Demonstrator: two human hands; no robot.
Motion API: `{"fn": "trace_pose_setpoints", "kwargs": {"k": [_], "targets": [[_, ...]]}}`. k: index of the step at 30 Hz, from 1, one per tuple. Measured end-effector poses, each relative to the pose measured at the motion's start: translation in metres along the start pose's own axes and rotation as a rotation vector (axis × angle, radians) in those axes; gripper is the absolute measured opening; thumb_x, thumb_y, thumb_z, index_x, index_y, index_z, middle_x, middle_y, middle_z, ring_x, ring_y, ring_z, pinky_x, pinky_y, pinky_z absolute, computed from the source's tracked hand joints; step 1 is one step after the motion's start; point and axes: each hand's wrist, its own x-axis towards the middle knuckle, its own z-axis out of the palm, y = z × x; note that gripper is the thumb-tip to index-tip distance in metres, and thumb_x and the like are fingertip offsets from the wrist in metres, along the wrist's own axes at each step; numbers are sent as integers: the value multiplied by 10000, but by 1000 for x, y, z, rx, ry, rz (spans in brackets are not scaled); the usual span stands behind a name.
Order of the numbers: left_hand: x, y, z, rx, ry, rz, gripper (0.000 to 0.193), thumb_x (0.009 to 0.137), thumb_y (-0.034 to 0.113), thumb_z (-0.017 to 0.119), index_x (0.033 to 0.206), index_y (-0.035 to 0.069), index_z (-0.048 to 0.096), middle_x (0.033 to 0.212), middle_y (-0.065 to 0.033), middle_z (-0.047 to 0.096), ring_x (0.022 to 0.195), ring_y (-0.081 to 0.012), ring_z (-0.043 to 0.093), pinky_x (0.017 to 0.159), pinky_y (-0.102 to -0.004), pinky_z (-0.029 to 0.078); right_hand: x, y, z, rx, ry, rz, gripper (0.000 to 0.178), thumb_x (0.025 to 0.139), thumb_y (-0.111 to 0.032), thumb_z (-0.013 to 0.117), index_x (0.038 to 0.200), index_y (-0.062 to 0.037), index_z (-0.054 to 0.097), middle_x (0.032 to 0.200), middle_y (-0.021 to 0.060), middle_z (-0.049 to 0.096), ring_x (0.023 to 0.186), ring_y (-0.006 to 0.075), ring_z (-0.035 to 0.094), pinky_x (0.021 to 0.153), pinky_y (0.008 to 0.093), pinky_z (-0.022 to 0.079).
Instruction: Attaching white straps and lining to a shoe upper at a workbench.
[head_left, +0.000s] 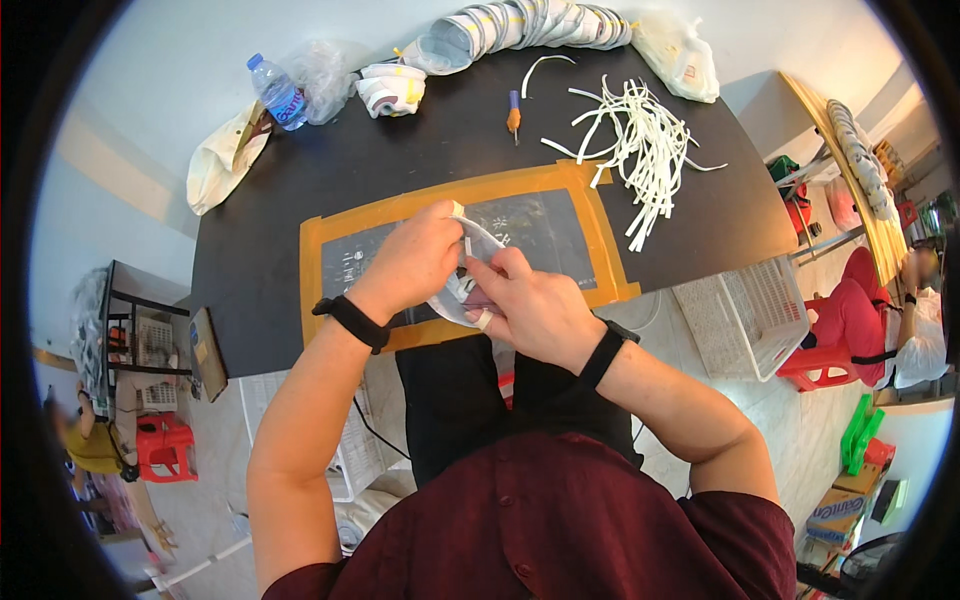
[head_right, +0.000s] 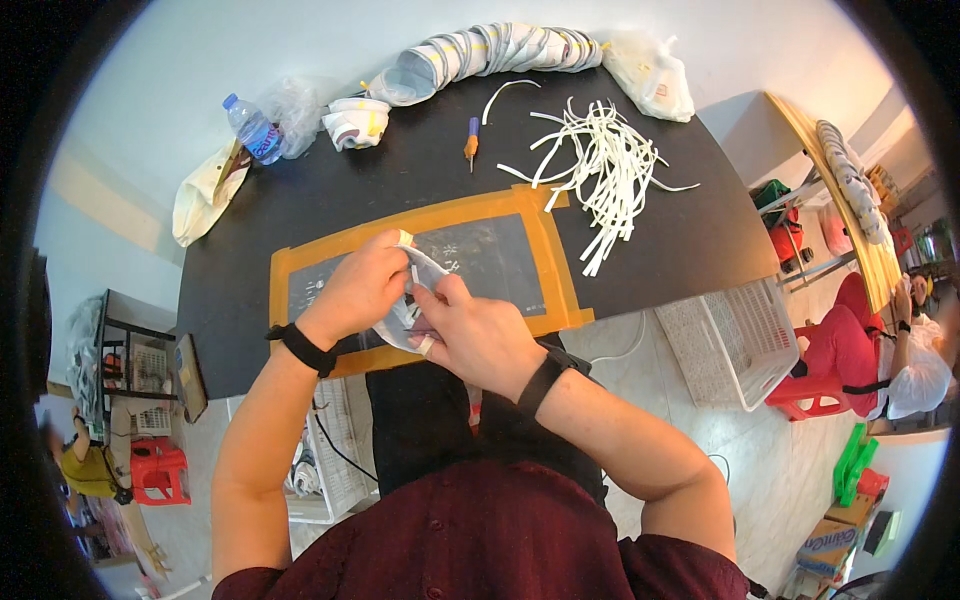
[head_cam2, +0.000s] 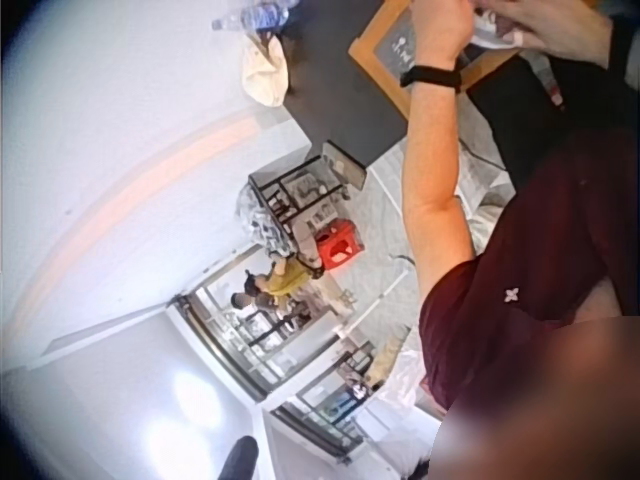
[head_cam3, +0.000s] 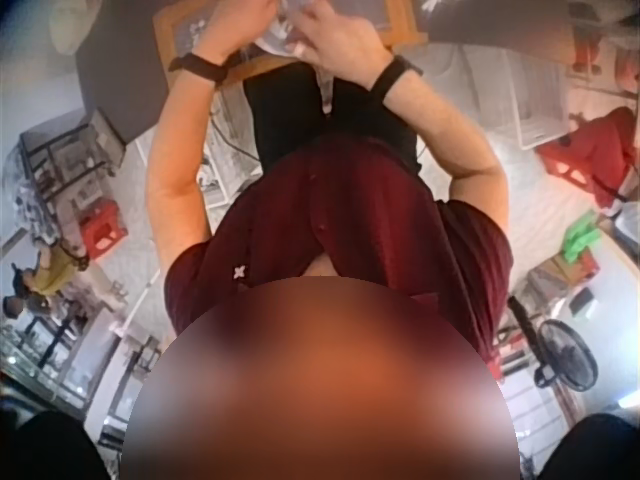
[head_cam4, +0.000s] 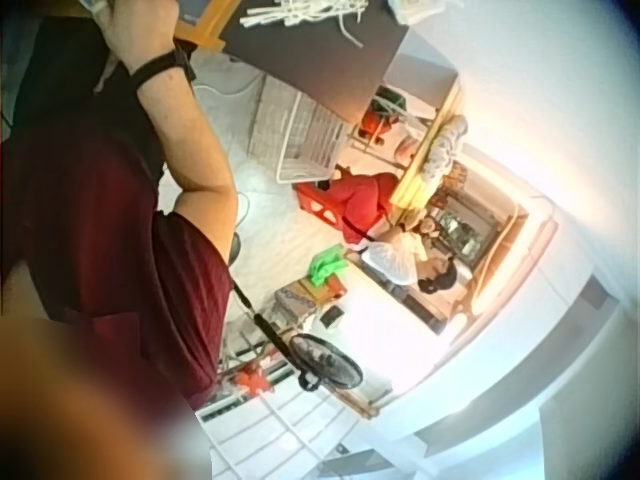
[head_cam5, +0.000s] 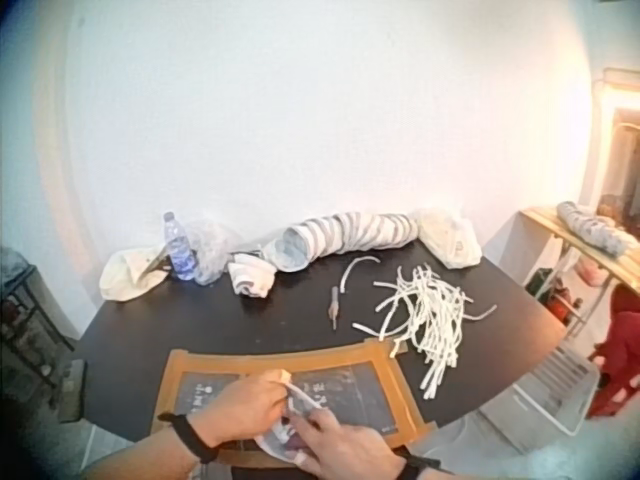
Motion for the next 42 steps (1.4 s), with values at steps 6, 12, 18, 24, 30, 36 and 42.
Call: {"fn": "trace_pose_setpoints", "kwargs": {"k": [6,12,18,24,30,36,42], "targets": [[-3,-4,1,-30,-2,-16,92,830,44,592,868,-39,592,1039,-191,574,942,-392,583,797,-441,487,3,1,1,61,11,-8,548,863,-359,680,1317,-84,547,1088,91,545,779,268,673,664,381,553],[-2,-4,3,-42,32,19,82,828,34,583,857,-42,579,1076,-197,581,964,-400,580,806,-435,487,1,-2,1,90,61,26,569,847,-349,707,1287,-30,542,1057,128,548,816,283,682,692,402,550],[-3,-7,3,-21,-1,-9,77,821,32,560,840,-43,569,1140,-198,589,990,-401,580,823,-447,484,5,-4,6,51,13,64,584,853,-352,689,1326,-52,525,1099,122,542,811,278,680,681,390,551],[-3,-5,4,-20,34,12,70,823,32,545,812,-37,548,1150,-207,583,1000,-408,573,830,-455,479,1,-6,6,60,45,55,611,836,-355,702,1301,0,527,1107,147,549,808,292,679,704,398,548],[-2,-6,6,11,63,48,72,823,47,553,814,-23,569,1047,-189,564,925,-393,579,786,-471,479,3,-7,11,144,85,53,621,815,-340,727,1298,-4,528,1105,147,555,824,285,677,711,395,548],[-4,-8,6,26,66,42,77,812,49,554,817,-25,572,1058,-193,567,942,-394,574,802,-468,477,7,-12,13,66,65,94,611,815,-341,727,1285,-4,528,1104,139,559,805,281,677,700,395,549],[-3,-2,3,7,55,11,79,815,50,552,818,-25,573,1062,-192,567,955,-393,574,806,-465,478,0,-10,13,29,149,23,627,815,-356,724,1294,-4,524,1070,130,547,746,269,674,662,384,548]]}}
